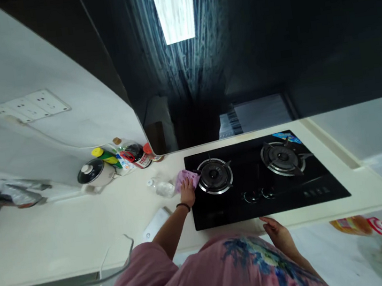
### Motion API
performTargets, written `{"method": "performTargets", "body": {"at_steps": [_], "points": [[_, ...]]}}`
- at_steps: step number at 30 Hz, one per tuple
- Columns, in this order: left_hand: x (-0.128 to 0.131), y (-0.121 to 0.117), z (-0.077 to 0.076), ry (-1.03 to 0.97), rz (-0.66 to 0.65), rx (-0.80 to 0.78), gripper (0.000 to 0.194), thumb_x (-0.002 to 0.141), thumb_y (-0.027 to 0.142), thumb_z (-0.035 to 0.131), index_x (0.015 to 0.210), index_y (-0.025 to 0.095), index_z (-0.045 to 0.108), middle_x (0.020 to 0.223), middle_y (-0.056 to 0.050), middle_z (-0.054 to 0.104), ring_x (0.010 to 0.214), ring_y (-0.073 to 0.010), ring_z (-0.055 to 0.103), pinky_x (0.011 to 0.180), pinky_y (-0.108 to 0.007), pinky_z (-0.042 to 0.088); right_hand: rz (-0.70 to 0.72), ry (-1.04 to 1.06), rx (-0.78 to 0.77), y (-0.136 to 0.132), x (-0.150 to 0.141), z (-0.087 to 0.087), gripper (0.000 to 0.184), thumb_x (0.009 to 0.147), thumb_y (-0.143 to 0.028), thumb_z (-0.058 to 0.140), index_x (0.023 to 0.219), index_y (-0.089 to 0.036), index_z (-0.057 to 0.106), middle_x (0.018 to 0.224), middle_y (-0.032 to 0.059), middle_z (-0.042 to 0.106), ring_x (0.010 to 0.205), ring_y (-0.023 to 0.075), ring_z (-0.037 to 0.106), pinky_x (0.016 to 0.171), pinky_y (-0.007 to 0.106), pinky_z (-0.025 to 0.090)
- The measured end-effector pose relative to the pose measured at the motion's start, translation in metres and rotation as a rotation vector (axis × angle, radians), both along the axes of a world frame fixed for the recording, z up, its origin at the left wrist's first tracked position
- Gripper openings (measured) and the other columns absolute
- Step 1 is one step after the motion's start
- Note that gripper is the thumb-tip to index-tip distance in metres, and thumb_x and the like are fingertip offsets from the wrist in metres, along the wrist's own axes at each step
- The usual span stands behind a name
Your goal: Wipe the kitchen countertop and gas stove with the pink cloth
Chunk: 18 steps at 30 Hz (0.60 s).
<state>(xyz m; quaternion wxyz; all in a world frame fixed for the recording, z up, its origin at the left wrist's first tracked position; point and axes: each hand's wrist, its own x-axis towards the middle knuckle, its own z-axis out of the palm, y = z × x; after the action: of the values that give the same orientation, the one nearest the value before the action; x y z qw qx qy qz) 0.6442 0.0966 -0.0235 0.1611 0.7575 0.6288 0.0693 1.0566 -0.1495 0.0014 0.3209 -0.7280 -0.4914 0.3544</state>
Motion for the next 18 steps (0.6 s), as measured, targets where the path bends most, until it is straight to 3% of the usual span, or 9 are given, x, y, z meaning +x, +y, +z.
{"method": "performTargets", "body": {"at_steps": [2, 7, 10, 12, 18], "points": [[0.001, -0.017, 0.003, -0.016, 0.065, -0.019, 0.070, 0.103, 0.014, 0.042, 0.172, 0.015, 0.036, 0.178, -0.022, 0.033, 0.169, -0.0372, 0.021, 0.128, -0.063, 0.033, 0.030, -0.011, 0.018, 0.007, 0.001, 0.000, 0.040, 0.088, -0.044, 0.057, 0.114, -0.028, 0.083, 0.118, 0.0082, 0.085, 0.107, 0.0277, 0.081, 0.101, 0.044, 0.065], [0.008, -0.021, 0.031, 0.008, 0.126, -0.086, 0.067, 0.104, 0.013, 0.041, 0.171, 0.014, 0.038, 0.176, -0.023, 0.035, 0.168, -0.0356, 0.025, 0.129, -0.059, 0.035, 0.149, -0.005, 0.054, 0.030, -0.006, 0.008, 0.038, 0.088, -0.041, 0.056, 0.112, -0.028, 0.083, 0.119, 0.0077, 0.085, 0.108, 0.0259, 0.080, 0.098, 0.043, 0.066], [0.009, -0.041, 0.039, 0.020, 0.132, -0.127, 0.067, 0.104, 0.012, 0.041, 0.171, 0.017, 0.037, 0.177, -0.020, 0.035, 0.168, -0.0330, 0.025, 0.130, -0.057, 0.034, 0.221, 0.009, 0.074, 0.041, -0.011, 0.013, 0.037, 0.089, -0.039, 0.055, 0.113, -0.029, 0.082, 0.120, 0.0068, 0.084, 0.110, 0.0245, 0.079, 0.098, 0.042, 0.065], [0.007, -0.073, 0.037, 0.006, 0.119, -0.140, 0.066, 0.106, 0.014, 0.040, 0.171, 0.017, 0.037, 0.178, -0.020, 0.034, 0.169, -0.0332, 0.023, 0.130, -0.057, 0.035, 0.254, 0.008, 0.077, 0.046, -0.012, 0.014, 0.038, 0.089, -0.038, 0.055, 0.112, -0.029, 0.082, 0.119, 0.0067, 0.084, 0.111, 0.0242, 0.079, 0.098, 0.042, 0.065], [-0.006, -0.199, 0.020, -0.032, 0.053, -0.148, 0.064, 0.108, 0.017, 0.037, 0.171, 0.021, 0.039, 0.177, -0.017, 0.036, 0.170, -0.0306, 0.019, 0.132, -0.058, 0.030, 0.304, -0.018, 0.059, 0.044, -0.009, 0.017, 0.038, 0.087, -0.035, 0.053, 0.110, -0.029, 0.083, 0.114, 0.0058, 0.085, 0.108, 0.0246, 0.079, 0.098, 0.043, 0.065]]}}
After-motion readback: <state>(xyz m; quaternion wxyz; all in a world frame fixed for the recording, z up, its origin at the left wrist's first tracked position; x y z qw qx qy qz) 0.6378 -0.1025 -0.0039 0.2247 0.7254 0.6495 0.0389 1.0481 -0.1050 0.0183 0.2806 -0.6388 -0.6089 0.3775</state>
